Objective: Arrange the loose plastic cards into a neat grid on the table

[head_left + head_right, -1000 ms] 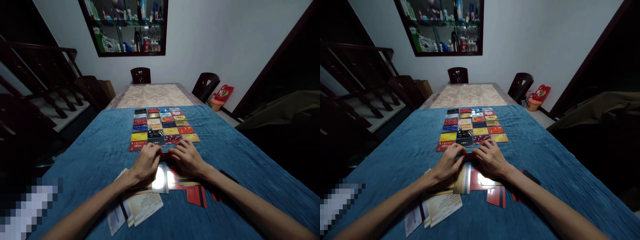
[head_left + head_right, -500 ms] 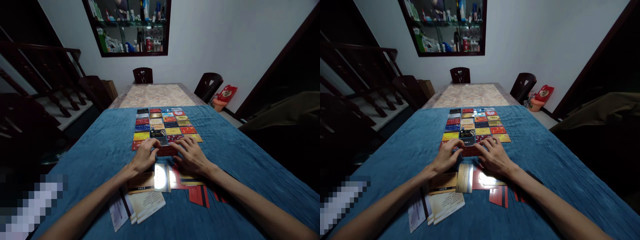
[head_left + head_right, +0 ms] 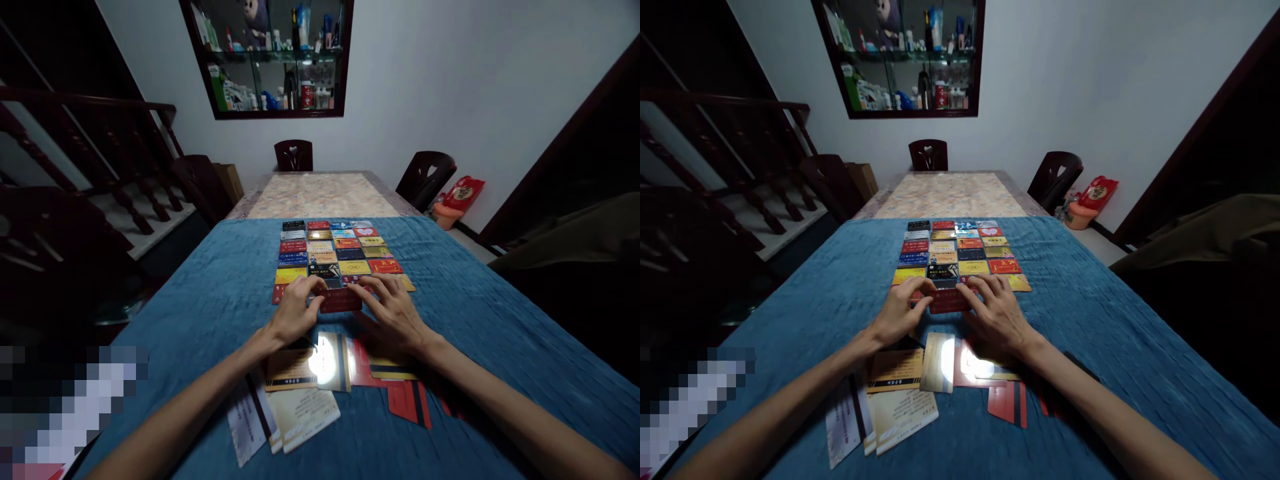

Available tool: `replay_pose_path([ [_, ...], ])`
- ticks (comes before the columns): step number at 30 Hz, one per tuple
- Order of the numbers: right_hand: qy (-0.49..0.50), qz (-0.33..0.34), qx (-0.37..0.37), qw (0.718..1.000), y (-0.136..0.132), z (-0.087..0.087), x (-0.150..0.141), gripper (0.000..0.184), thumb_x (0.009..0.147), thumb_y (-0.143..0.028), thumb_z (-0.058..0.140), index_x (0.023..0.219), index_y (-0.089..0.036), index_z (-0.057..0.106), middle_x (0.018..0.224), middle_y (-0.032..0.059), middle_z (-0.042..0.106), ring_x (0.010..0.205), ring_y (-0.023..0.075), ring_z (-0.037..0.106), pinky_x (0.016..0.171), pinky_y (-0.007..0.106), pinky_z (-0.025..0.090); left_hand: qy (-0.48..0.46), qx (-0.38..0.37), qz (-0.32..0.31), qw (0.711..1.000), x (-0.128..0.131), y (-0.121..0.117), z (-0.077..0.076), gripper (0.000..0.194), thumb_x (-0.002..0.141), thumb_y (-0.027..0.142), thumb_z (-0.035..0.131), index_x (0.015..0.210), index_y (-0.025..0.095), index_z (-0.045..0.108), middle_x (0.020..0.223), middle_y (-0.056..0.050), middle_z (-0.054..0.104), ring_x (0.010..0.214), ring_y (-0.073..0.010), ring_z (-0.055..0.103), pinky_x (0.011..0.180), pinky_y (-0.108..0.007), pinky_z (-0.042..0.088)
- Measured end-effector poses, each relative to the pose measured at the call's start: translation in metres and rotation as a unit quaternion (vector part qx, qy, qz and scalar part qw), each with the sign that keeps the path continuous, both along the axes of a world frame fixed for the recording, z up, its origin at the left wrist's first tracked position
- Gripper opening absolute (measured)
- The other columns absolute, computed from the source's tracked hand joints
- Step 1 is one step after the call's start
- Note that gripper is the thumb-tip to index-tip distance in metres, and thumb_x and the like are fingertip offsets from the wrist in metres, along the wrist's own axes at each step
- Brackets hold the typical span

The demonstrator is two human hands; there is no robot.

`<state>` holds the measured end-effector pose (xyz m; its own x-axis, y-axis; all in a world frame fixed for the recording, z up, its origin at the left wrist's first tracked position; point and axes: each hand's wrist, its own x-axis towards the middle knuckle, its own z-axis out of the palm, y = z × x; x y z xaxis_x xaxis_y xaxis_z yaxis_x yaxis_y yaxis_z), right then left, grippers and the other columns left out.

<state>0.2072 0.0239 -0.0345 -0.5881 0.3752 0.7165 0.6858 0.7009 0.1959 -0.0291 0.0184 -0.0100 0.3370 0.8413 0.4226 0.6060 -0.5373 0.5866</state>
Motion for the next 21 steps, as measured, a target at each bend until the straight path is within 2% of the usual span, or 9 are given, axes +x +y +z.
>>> replay_pose_path([
  [6,-0.021,0.010,-0.016,1.000,0.014,0.004,-0.003,0.041,0.093,-0.031,0.057,0.131,-0.018,0.057,0.112,0.0137,0.062,0.104,0.0278,0.050,0.085,0.042,0.044,0.073,0.045,-0.002,0.996,-0.006,0.002,0.001,0.032,0.079,0.011,0.063,0.109,0.018,0.059,0.106,-0.007,0.065,0.103,-0.0255,0.058,0.094,-0.045,0.049],
  [11,-0.026,0.035,-0.046,0.998,0.032,0.010,-0.010,0.043,0.091,-0.035,0.057,0.128,-0.014,0.058,0.111,0.0154,0.062,0.101,0.0288,0.050,0.082,0.043,0.046,0.114,0.075,-0.003,0.991,-0.016,0.010,0.002,0.047,0.078,0.013,0.064,0.124,0.017,0.054,0.125,-0.013,0.054,0.117,-0.0289,0.052,0.103,-0.048,0.047],
  [21,-0.028,0.090,-0.151,0.984,0.066,0.013,-0.029,0.049,0.093,-0.046,0.056,0.133,-0.017,0.055,0.116,0.0150,0.060,0.101,0.0282,0.051,0.083,0.044,0.048,0.165,0.078,-0.038,0.982,-0.048,0.033,0.008,0.049,0.080,0.014,0.062,0.128,0.013,0.054,0.126,-0.015,0.055,0.118,-0.0289,0.054,0.105,-0.048,0.048],
])
